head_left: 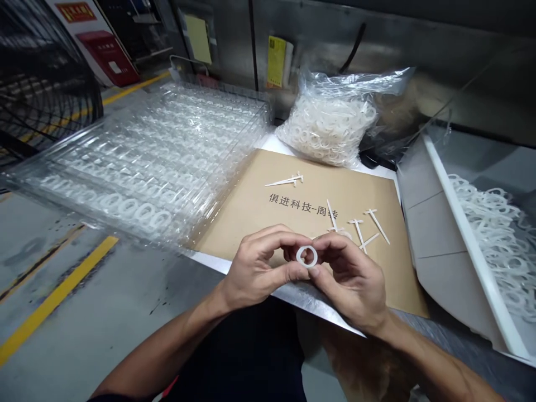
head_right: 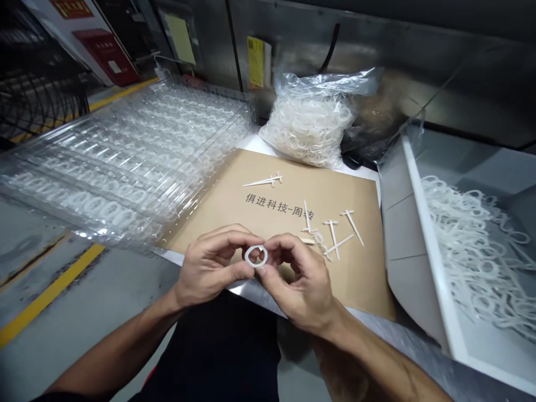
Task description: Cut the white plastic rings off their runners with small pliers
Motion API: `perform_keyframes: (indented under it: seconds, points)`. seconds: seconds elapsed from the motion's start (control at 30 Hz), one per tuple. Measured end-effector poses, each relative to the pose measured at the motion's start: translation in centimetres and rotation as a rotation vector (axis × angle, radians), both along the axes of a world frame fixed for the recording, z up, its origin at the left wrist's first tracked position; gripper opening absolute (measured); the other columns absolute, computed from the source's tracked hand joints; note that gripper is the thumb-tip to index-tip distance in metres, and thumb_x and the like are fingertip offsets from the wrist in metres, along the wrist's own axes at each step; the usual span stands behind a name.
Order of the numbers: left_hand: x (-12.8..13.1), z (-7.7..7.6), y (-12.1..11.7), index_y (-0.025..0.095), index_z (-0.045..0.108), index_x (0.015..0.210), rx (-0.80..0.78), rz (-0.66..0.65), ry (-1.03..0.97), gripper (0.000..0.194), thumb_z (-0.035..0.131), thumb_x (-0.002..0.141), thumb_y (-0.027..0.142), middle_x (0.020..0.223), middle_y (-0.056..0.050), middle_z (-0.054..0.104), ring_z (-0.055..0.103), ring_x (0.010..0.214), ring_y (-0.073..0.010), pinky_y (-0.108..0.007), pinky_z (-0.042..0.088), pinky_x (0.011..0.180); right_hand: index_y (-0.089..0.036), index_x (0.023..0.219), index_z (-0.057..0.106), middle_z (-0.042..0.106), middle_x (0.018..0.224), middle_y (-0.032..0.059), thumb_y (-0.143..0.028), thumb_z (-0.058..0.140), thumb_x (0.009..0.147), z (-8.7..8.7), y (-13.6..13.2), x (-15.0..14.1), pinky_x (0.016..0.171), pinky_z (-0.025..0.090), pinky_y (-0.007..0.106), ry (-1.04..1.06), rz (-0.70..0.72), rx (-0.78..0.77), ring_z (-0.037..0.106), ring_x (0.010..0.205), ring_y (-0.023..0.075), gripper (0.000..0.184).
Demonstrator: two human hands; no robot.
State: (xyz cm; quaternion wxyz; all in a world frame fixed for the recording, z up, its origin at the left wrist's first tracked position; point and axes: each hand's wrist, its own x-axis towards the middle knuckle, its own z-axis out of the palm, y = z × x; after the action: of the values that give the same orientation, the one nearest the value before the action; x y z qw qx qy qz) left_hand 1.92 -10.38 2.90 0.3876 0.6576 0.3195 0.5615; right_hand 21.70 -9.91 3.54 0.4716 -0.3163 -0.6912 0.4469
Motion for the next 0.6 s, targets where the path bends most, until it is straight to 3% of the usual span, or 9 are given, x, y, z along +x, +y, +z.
perform_keyframes:
  seconds: [0.3, 0.43, 0.6]
  points:
    - [1.9, -1.6, 0.3, 0.018, 0.078, 0.112, -0.171, 0.026, -0.148, 0.038, 0.090, 0.081, 0.037, 0.090, -0.007, 0.073, 0.068, 0.078, -0.0157, -0.024, 0.057, 0.069, -0.022, 0.107, 0.064, 0.067, 0.087, 0.0017, -0.015, 0.071, 0.094, -0.3, 0.1, 0.6, 0.063, 0.057, 0.027, 0.081, -0.022, -0.058, 0.064, 0.072, 0.0143, 0.017]
    - [2.3, -2.0, 0.3, 0.018, 0.077, 0.101, -0.157, 0.036, -0.194, 0.029, 0.092, 0.079, 0.030, 0.088, -0.006, 0.072, 0.066, 0.078, -0.0139, -0.022, 0.055, 0.071, -0.024, 0.109, 0.064, 0.065, 0.089, 0.0007, -0.013, 0.073, 0.093, -0.6, 0.0, 0.8, 0.065, 0.056, 0.026, 0.099, -0.027, -0.073, 0.063, 0.074, 0.0134, 0.020]
    - [2.6, -2.1, 0.2, 0.019, 0.078, 0.101, -0.142, 0.023, -0.234, 0.027, 0.091, 0.081, 0.032, 0.085, -0.005, 0.071, 0.065, 0.076, -0.0128, -0.022, 0.053, 0.069, -0.024, 0.110, 0.064, 0.066, 0.091, 0.0009, -0.013, 0.074, 0.093, -0.9, -0.2, 0.8, 0.066, 0.057, 0.027, 0.125, 0.001, -0.113, 0.063, 0.075, 0.0140, 0.023]
